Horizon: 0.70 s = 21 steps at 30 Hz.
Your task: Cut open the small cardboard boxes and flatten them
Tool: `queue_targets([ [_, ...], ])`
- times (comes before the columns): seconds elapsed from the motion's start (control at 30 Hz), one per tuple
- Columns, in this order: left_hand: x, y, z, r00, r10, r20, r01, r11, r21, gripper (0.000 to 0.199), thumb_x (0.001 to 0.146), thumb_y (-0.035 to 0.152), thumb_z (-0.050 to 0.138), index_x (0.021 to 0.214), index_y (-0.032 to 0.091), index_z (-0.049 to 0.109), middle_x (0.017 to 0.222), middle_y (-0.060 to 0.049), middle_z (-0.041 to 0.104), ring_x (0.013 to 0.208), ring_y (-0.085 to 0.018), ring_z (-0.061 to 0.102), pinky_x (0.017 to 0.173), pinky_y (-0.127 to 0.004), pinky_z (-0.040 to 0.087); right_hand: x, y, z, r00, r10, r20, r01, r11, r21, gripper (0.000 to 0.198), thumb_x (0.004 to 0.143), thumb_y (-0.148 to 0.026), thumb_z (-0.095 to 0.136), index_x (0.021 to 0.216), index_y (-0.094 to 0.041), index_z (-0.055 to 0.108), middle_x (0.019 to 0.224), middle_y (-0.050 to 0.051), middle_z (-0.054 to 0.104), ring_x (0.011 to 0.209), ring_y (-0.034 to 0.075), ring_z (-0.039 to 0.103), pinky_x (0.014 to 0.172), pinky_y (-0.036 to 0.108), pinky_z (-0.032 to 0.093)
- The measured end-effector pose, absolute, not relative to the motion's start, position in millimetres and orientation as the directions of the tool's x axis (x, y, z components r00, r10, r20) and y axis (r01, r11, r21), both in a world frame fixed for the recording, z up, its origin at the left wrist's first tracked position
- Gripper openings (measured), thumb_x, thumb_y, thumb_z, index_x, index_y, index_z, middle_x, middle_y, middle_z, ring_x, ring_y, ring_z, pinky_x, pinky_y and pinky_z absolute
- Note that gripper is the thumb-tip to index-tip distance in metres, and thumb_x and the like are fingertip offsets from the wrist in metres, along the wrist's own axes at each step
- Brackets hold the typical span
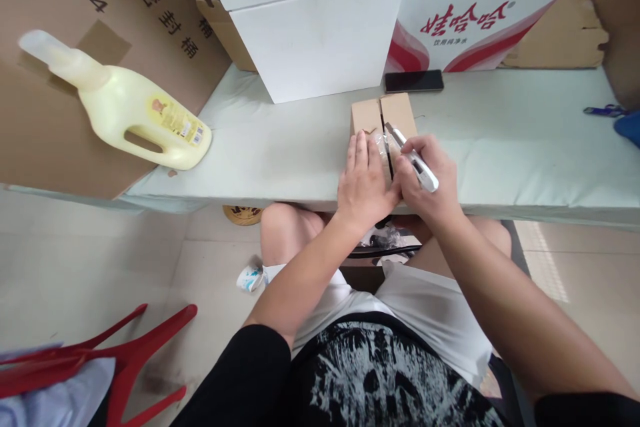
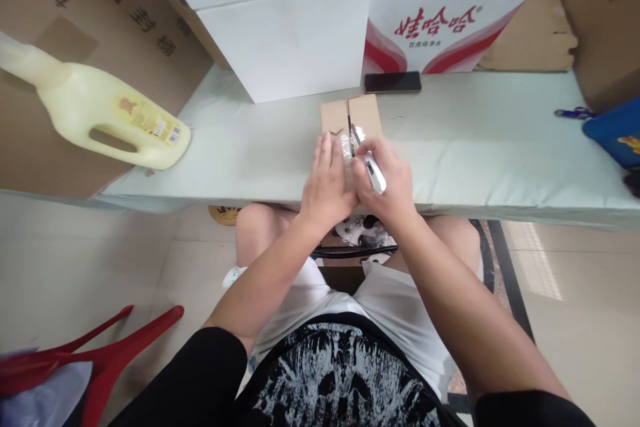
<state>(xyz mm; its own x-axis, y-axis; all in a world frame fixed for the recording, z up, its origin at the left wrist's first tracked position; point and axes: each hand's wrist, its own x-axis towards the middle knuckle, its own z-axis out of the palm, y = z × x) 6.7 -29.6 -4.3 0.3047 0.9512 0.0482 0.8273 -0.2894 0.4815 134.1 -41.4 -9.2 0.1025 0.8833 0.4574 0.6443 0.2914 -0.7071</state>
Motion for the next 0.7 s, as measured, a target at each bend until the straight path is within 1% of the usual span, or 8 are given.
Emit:
queue_targets([
  [0.17,7.2,-28.6,-7.8,0.293,0.954,0.068,0.815,-0.286,0.505,0.075,0.1,0.047,0.045,0.158,0.005,0.024,0.171,-0.023,0.02,0.163,-0.033,0.012,0.133,-0.049,0.024,131.0,-41.7,-6.5,0.098,0.873,0.477,0.661,0.301,-0.687,0.005,0.087,-0.026,0.05,0.091,-0.024,0.053,0.081,0.0,0.064,0.075,0.017,0.06,0.069,0.032,0.047],
  [0.33,7.3,-28.9,-10.1,0.294,0.951,0.098,0.804,-0.301,0.513,0.073,0.1,0.048,0.044,0.158,0.008,0.025,0.171,-0.022,0.021,0.162,-0.033,0.014,0.133,-0.05,0.024,130.7,-40.7,-7.2,0.097,0.857,0.506,0.682,0.314,-0.661,0.013,0.088,-0.027,0.051,0.098,-0.024,0.058,0.088,0.002,0.068,0.079,0.019,0.065,0.07,0.033,0.049],
  [0.5,6.7,-28.7,-9.4,0.303,0.949,0.089,0.806,-0.305,0.508,0.073,0.1,0.045,0.046,0.156,0.002,0.027,0.171,-0.025,0.021,0.162,-0.033,0.014,0.134,-0.049,0.023,130.3,-40.6,-8.9,0.092,0.831,0.549,0.702,0.337,-0.628,0.016,0.088,-0.027,0.051,0.1,-0.024,0.061,0.09,0.003,0.072,0.08,0.02,0.067,0.071,0.034,0.051],
  [0.6,6.3,-28.7,-9.0,0.305,0.948,0.096,0.806,-0.31,0.505,0.073,0.099,0.044,0.047,0.156,0.003,0.027,0.17,-0.025,0.021,0.162,-0.033,0.014,0.133,-0.05,0.024,129.6,-41.3,-8.9,0.103,0.833,0.544,0.707,0.323,-0.629,0.016,0.088,-0.026,0.051,0.1,-0.025,0.062,0.091,0.003,0.073,0.082,0.02,0.068,0.07,0.033,0.052],
  [0.7,6.2,-28.7,-9.0,0.304,0.948,0.091,0.805,-0.307,0.508,0.073,0.099,0.044,0.047,0.156,0.003,0.027,0.171,-0.024,0.02,0.162,-0.033,0.014,0.134,-0.049,0.022,129.1,-41.7,-8.5,0.108,0.827,0.552,0.711,0.324,-0.625,0.015,0.088,-0.026,0.051,0.098,-0.025,0.062,0.089,0.003,0.073,0.079,0.019,0.068,0.068,0.032,0.052],
])
